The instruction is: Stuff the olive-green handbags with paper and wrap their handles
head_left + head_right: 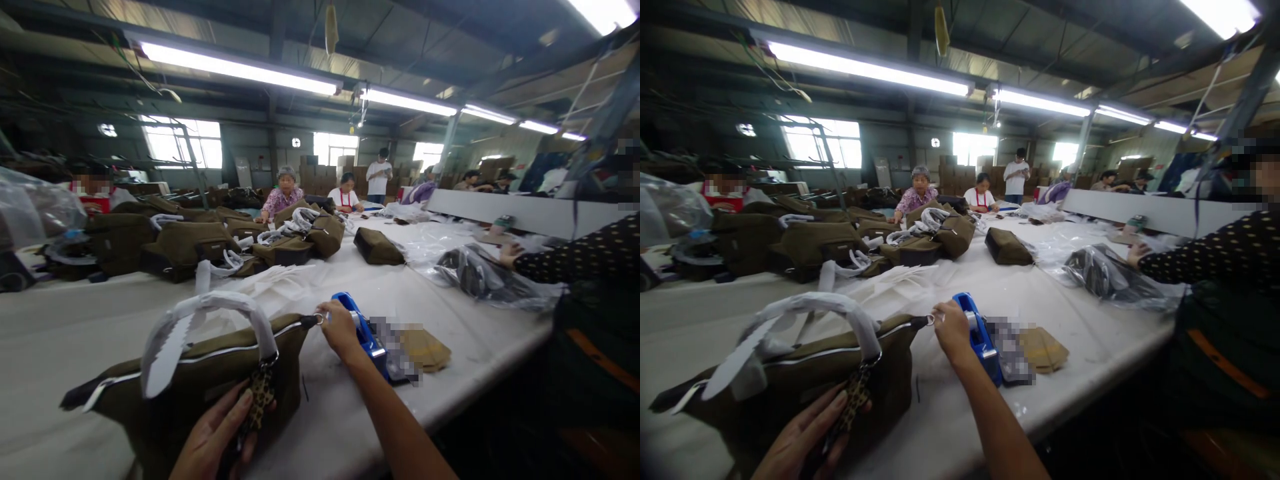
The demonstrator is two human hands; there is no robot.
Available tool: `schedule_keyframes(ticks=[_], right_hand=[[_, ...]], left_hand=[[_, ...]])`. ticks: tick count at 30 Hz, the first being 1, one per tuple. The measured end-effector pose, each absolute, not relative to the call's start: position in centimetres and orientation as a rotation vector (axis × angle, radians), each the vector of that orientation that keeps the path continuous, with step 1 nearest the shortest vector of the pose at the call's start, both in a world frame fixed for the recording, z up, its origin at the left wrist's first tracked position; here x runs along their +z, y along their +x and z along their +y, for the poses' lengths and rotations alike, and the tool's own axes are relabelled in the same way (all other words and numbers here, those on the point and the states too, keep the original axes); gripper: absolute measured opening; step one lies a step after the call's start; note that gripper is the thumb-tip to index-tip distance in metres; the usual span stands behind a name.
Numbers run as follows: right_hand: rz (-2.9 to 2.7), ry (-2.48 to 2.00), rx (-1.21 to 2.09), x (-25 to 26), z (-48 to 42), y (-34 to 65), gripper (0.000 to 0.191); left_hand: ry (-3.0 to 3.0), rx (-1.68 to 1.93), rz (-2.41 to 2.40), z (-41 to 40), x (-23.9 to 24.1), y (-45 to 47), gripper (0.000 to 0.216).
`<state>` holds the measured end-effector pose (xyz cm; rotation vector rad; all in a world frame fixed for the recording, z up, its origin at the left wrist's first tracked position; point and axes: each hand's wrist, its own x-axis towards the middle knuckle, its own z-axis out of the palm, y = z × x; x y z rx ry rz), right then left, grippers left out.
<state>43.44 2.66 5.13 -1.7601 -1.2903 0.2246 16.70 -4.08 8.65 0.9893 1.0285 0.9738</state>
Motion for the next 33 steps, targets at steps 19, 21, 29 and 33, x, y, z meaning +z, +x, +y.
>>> schedule_keyframes(ticks=[19,21,29,33], right_hand=[[-0.811,-1.333,0.639,8.7,-11.5,43.2,0.07],[-0.836,-1.249,0.918,6.9,-12.1,42.6,0.078],[-1.229,-1.477,0.865,3.4,-13.6,38.7,0.035],[-1.226,-1.396,0.851,4.7,-12.4,36.6,0.035]], left_hand=[[1.025,0.863,0.951,-4.4,9.1,16.8,0.061],[1.032,0.877,0.941,-4.4,9.3,16.8,0.058],[1.159,0.885,0.983,-5.5,10.7,17.1,0.061],[1.18,0.922,0.995,-6.4,11.2,17.4,0.063]])
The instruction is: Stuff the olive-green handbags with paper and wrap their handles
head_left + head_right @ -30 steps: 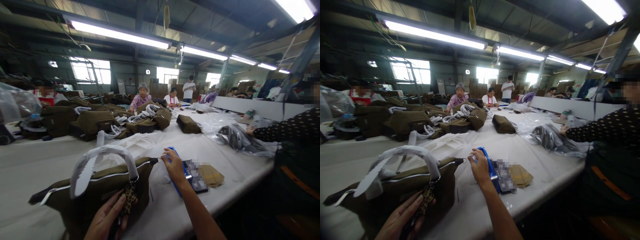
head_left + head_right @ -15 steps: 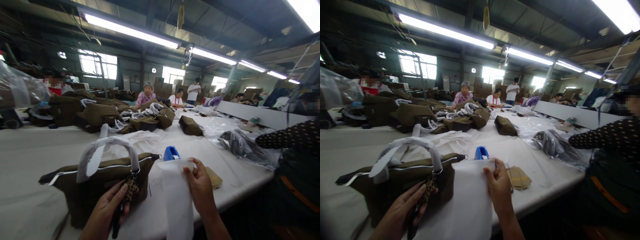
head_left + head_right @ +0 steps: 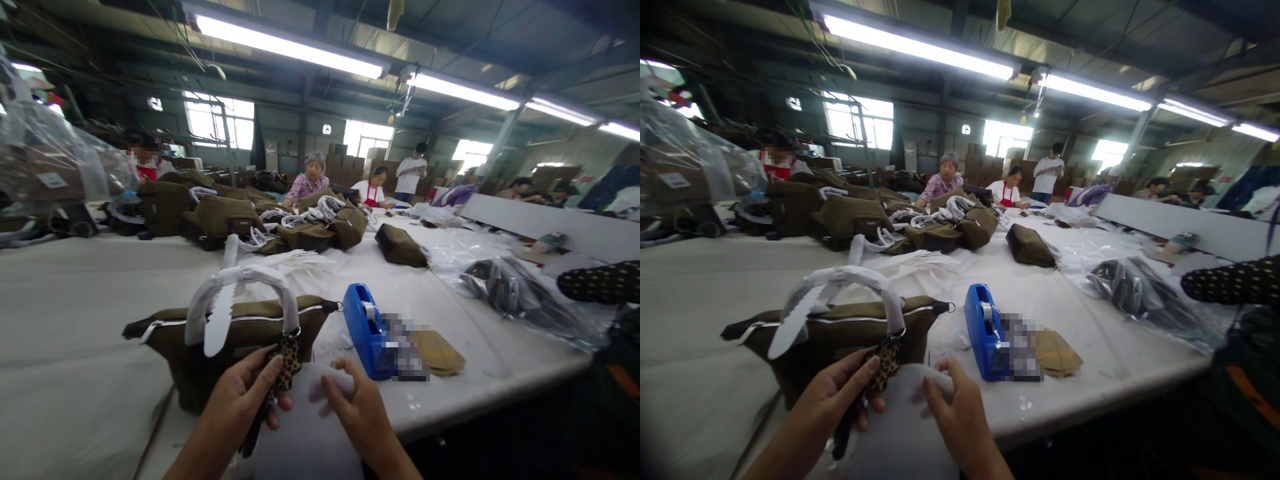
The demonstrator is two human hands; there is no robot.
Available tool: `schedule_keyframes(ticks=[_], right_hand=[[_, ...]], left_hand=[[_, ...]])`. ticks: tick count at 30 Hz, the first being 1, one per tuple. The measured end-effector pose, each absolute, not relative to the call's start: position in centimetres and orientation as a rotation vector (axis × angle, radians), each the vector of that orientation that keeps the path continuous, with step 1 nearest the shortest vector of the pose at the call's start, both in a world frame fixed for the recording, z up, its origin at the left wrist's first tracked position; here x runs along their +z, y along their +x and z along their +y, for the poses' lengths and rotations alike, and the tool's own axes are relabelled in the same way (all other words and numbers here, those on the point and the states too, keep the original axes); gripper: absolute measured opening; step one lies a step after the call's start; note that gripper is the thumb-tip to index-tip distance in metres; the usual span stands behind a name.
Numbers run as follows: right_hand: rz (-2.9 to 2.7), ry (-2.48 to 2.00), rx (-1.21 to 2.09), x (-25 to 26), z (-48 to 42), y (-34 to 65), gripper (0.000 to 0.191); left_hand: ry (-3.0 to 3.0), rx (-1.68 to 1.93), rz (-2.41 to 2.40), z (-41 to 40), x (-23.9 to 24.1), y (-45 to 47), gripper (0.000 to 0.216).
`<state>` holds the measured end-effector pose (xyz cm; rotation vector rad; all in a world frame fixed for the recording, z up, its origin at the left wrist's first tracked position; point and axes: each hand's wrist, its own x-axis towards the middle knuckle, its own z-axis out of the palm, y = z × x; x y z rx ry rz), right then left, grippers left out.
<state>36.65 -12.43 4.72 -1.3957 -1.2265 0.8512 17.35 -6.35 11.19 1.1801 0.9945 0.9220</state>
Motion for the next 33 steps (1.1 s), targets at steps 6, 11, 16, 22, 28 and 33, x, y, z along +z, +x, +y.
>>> schedule_keyframes(ticks=[6,11,16,22,28,33], right_hand=[[-1.135,-1.307,0.886,5.4,-9.7,34.5,0.042],[-1.091,-1.331,0.891,5.8,-8.5,33.9,0.046],[-1.307,-1.413,0.965,6.5,-8.2,33.9,0.049],[-0.94,-1.142,1.181,7.2,-7.6,33.3,0.046],[-0.626,-0.903,1.396,6.5,-8.4,32.8,0.039],[-0.796,-1.003,1.458,6.6,-8.8,33.3,0.049]], left_hand=[[1.233,0.794,0.931,-6.6,10.4,17.1,0.074],[1.23,0.934,1.033,-7.7,9.7,16.9,0.072],[1.195,1.153,1.097,-8.6,10.6,17.7,0.065],[1.204,1.079,1.066,-8.9,9.4,18.3,0.068],[1.374,1.153,1.173,-8.7,8.0,17.6,0.048],[1.239,1.081,1.047,-9.4,8.4,18.5,0.056]])
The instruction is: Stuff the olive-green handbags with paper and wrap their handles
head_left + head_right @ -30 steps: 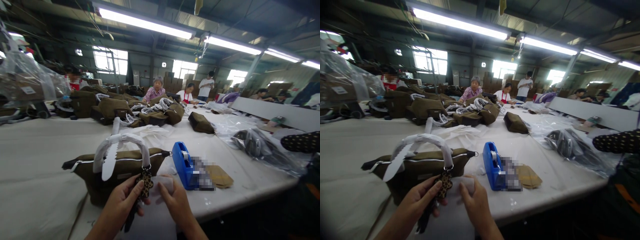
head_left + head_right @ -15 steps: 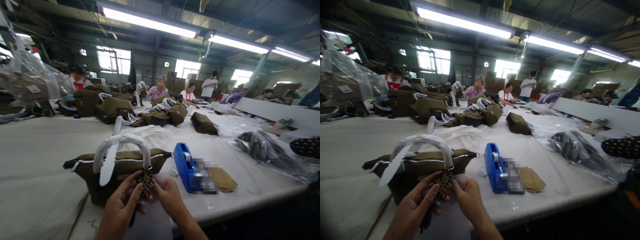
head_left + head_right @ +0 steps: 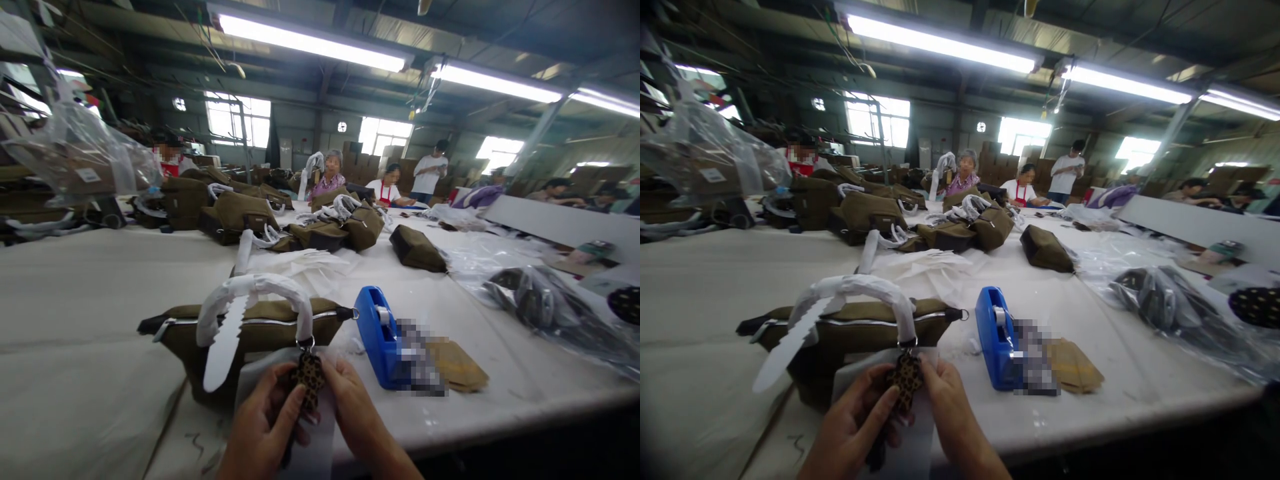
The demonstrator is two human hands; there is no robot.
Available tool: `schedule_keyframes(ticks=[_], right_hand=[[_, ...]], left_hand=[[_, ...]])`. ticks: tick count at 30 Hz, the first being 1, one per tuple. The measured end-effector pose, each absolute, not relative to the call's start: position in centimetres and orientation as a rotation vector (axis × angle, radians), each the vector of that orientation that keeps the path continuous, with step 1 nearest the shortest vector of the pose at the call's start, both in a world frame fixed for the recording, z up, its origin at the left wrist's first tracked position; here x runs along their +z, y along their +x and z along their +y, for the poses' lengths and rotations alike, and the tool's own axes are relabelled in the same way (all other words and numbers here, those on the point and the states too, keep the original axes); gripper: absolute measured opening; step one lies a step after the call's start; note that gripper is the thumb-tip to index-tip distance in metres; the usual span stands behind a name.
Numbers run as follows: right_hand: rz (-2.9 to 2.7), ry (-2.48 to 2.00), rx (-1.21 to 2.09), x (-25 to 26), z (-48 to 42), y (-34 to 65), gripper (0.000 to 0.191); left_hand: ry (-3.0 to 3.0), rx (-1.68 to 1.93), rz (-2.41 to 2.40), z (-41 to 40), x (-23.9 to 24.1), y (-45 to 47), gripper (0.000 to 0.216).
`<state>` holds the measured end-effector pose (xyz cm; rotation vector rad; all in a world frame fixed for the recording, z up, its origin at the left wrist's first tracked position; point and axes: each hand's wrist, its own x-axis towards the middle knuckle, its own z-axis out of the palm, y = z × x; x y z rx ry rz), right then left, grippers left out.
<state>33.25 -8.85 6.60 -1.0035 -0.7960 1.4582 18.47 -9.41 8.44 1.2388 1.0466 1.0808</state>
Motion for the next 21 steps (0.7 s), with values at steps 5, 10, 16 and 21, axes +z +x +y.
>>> schedule_keyframes(ticks=[5,10,16,21], right_hand=[[-0.792,-0.968,1.522,6.1,-9.1,33.4,0.045],[-0.633,-0.864,1.408,5.6,-9.0,32.8,0.034],[-0.497,-0.871,1.431,5.7,-9.8,32.9,0.036],[-0.497,-0.69,1.605,6.5,-10.9,32.6,0.034]], left_hand=[[1.124,1.053,1.008,-9.4,9.1,18.6,0.066],[1.288,1.073,1.098,-9.2,8.1,17.8,0.054],[1.355,1.139,1.136,-9.3,8.0,17.3,0.051],[1.305,1.084,1.094,-9.5,8.7,17.8,0.057]])
